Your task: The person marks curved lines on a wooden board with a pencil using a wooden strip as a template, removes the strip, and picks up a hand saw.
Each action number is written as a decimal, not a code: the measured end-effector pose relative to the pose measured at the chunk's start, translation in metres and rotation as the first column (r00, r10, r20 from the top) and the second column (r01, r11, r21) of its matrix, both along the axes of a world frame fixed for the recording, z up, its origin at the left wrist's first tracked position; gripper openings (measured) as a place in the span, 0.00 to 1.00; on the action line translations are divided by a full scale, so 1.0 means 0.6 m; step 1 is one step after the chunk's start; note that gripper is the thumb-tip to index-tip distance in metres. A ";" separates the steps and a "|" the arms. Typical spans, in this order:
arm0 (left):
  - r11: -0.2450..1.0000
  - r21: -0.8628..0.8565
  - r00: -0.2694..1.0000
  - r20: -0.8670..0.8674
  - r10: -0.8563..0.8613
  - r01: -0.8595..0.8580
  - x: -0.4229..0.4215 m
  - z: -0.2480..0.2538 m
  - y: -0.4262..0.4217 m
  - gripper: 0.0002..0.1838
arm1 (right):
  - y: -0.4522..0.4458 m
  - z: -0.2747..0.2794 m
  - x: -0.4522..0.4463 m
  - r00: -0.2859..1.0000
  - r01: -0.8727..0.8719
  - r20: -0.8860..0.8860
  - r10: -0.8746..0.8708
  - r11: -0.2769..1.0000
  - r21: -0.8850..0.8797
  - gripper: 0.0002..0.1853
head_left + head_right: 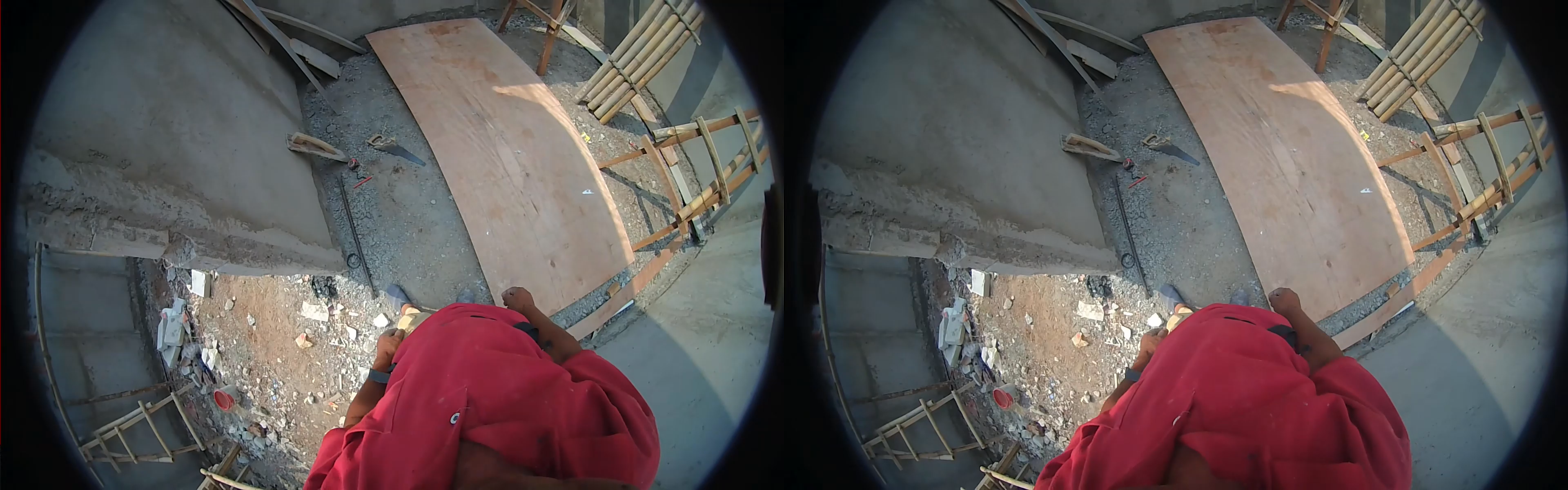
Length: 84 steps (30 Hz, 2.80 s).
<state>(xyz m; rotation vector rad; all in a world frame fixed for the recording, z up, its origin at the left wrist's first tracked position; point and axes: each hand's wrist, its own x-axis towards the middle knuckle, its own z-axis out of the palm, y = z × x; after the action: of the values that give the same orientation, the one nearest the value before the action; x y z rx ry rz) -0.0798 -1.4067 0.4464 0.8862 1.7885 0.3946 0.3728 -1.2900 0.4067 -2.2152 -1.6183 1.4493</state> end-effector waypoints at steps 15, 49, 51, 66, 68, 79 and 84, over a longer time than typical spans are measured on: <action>0.968 -0.204 0.960 -0.265 0.090 -0.147 0.012 0.024 -0.048 0.27 | -0.011 -0.052 0.097 0.947 -0.318 -0.019 0.321 0.943 0.094 0.20; 0.984 -0.163 0.972 -0.233 0.035 -0.074 0.038 -0.007 -0.080 0.26 | 0.018 -0.028 0.073 0.935 -0.354 -0.021 0.355 0.935 0.030 0.21; 0.980 -0.163 0.969 -0.234 0.073 -0.113 0.041 -0.010 -0.082 0.26 | 0.014 -0.026 0.071 0.934 -0.355 -0.028 0.356 0.934 0.048 0.21; 0.959 0.127 0.962 -0.133 -0.237 0.254 -0.017 -0.089 -0.152 0.27 | -0.013 -0.010 0.040 0.971 -0.232 0.052 0.233 0.972 -0.026 0.19; 0.946 0.173 0.959 -0.117 -0.258 0.276 -0.025 -0.082 -0.149 0.28 | -0.020 -0.018 0.044 0.976 -0.215 0.039 0.216 0.976 -0.017 0.18; 0.982 0.103 0.985 -0.091 -0.147 0.157 -0.007 -0.008 -0.117 0.32 | -0.038 -0.026 0.043 0.995 -0.097 0.000 0.097 0.995 -0.038 0.17; 0.965 0.182 0.980 0.027 -0.197 0.189 -0.031 -0.042 -0.125 0.35 | -0.031 -0.029 0.038 0.989 -0.148 0.030 0.147 0.988 0.040 0.14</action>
<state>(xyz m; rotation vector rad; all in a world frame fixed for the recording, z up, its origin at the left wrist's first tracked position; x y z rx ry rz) -0.0984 -1.4815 0.4210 1.1587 1.6264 0.4495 0.3955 -1.3085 0.3891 -2.1432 -1.8397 1.4092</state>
